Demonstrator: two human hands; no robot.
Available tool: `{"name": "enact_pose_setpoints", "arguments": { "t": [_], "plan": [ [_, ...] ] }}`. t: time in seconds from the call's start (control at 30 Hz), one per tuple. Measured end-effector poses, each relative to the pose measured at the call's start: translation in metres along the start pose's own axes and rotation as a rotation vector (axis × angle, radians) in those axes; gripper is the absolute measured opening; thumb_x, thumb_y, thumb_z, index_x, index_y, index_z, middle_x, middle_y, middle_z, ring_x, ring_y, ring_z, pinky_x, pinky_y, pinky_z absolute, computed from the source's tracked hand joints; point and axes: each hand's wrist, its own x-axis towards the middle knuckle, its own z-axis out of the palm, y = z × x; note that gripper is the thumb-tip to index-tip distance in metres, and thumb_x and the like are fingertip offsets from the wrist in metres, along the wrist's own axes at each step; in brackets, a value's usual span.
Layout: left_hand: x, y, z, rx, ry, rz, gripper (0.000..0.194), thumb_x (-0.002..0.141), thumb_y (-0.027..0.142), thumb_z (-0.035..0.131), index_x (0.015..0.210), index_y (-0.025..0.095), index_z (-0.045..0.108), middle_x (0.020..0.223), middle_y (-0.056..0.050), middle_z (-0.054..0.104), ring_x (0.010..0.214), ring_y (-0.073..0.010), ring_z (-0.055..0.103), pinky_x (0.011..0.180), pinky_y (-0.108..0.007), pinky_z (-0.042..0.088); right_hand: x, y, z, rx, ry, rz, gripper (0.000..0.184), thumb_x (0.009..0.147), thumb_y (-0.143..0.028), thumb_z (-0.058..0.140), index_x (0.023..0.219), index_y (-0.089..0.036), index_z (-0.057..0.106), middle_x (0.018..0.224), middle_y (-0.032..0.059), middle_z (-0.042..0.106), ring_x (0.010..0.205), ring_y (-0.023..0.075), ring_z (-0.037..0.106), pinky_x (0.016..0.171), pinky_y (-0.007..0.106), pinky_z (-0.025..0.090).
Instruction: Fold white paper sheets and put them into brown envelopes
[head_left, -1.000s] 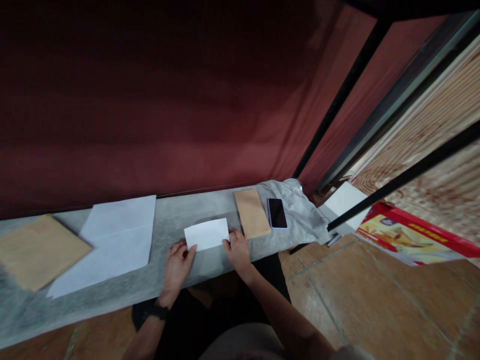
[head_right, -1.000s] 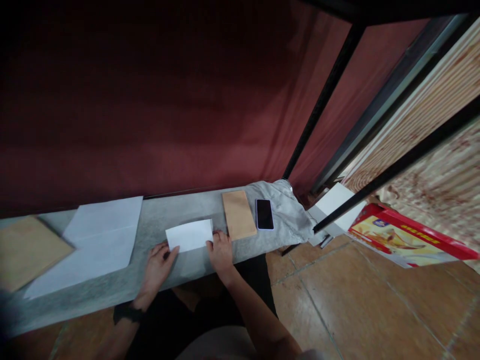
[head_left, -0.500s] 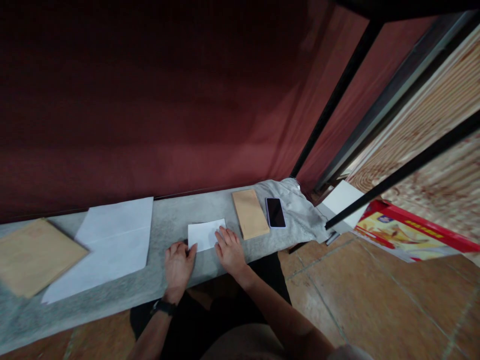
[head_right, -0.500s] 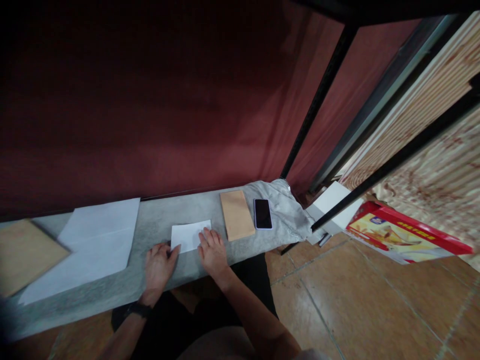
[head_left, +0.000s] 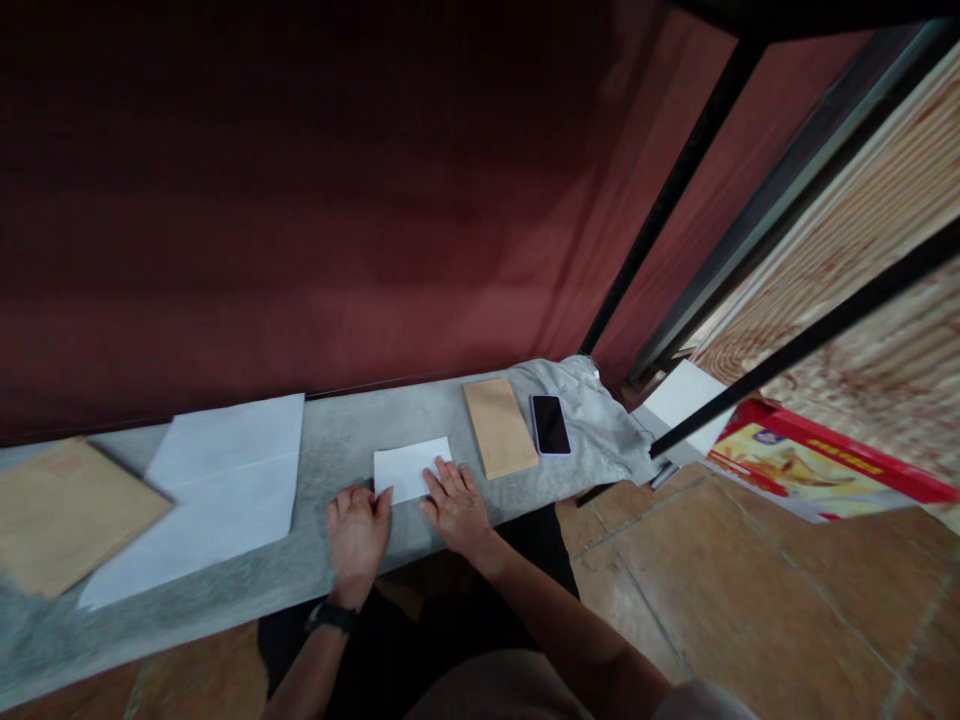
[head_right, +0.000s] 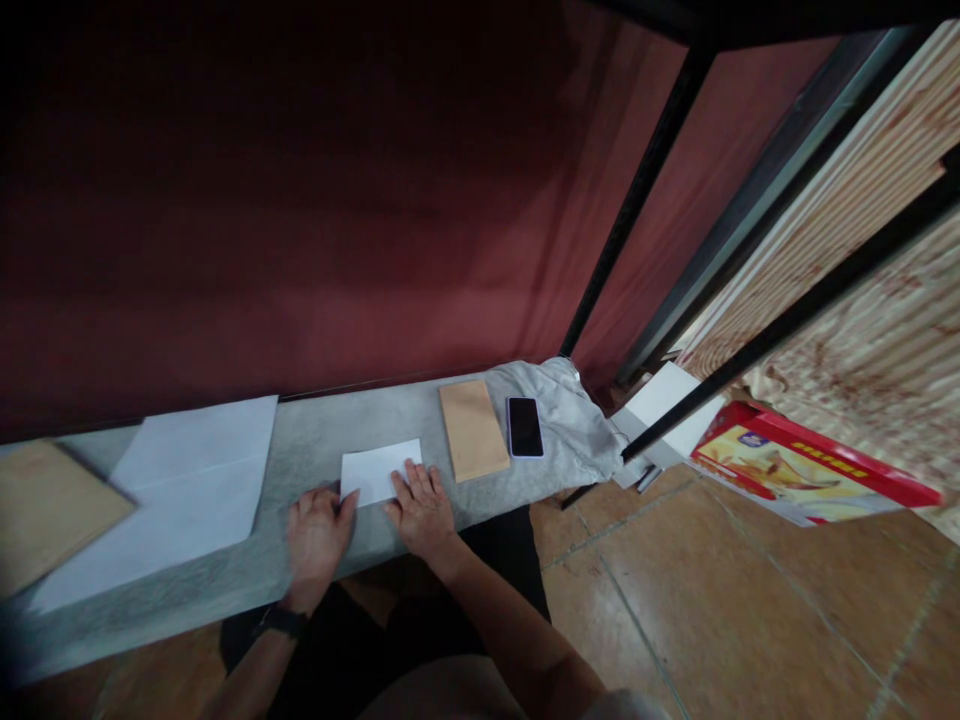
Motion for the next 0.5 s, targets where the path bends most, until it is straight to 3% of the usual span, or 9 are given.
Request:
{"name": "enact_pose_setpoints", "arguments": {
  "t": [0.1, 0.2, 0.33, 0.4, 0.5],
  "plan": [
    [-0.001, 0.008, -0.003, 0.016, 0.028, -0.065, 0.053, 0.096, 0.052, 0.036, 0.108, 0.007, 0.063, 0.108, -0.021, 0.064, 0.106, -0.0338, 0.057, 0.094, -0.048, 0.045, -0.001, 0.0, 0.002, -0.003, 0.021, 0.006, 0.054, 0.101, -0.043, 0.054, 0.148, -0.018, 0.049, 0.157, 0.0152, 0.041, 0.146, 0.0278, 0.038, 0.122, 0.049, 0.026],
    [-0.001, 0.024, -0.003, 0.03, 0.07, -0.024, 0.055, 0.099, 0.041, 0.03, 0.131, 0.005, 0.056, 0.14, -0.025, 0.053, 0.132, -0.0369, 0.046, 0.108, -0.054, 0.037, -0.001, 0.0, 0.003, 0.005, 0.036, 0.008, 0.053, 0.101, -0.044, 0.053, 0.148, -0.019, 0.05, 0.157, 0.0149, 0.042, 0.146, 0.0281, 0.038, 0.121, 0.049, 0.027],
    [0.002, 0.04, 0.01, -0.027, -0.111, 0.229, 0.054, 0.1, 0.031, 0.026, 0.145, 0.013, 0.05, 0.157, -0.015, 0.044, 0.15, -0.0292, 0.03, 0.122, -0.051, 0.021, 0.0, -0.001, 0.003, 0.01, 0.043, 0.025, 0.049, 0.103, -0.04, 0.05, 0.147, -0.02, 0.05, 0.157, 0.0133, 0.041, 0.146, 0.0272, 0.039, 0.121, 0.05, 0.028],
    [0.003, 0.041, 0.019, -0.029, -0.205, 0.253, 0.056, 0.1, 0.033, 0.028, 0.148, 0.012, 0.048, 0.158, -0.015, 0.043, 0.15, -0.0281, 0.031, 0.122, -0.048, 0.023, 0.0, -0.002, 0.003, 0.015, 0.038, 0.033, 0.047, 0.104, -0.037, 0.048, 0.147, -0.018, 0.05, 0.157, 0.0129, 0.042, 0.146, 0.0264, 0.039, 0.121, 0.05, 0.028],
    [0.005, 0.035, 0.027, 0.011, -0.219, 0.196, 0.061, 0.1, 0.037, 0.027, 0.15, 0.007, 0.042, 0.16, -0.019, 0.038, 0.15, -0.03, 0.031, 0.122, -0.049, 0.023, -0.002, -0.002, 0.003, 0.02, 0.042, 0.056, 0.05, 0.104, -0.034, 0.046, 0.148, -0.012, 0.048, 0.156, 0.0152, 0.043, 0.146, 0.0264, 0.039, 0.121, 0.048, 0.029]
  ]
}}
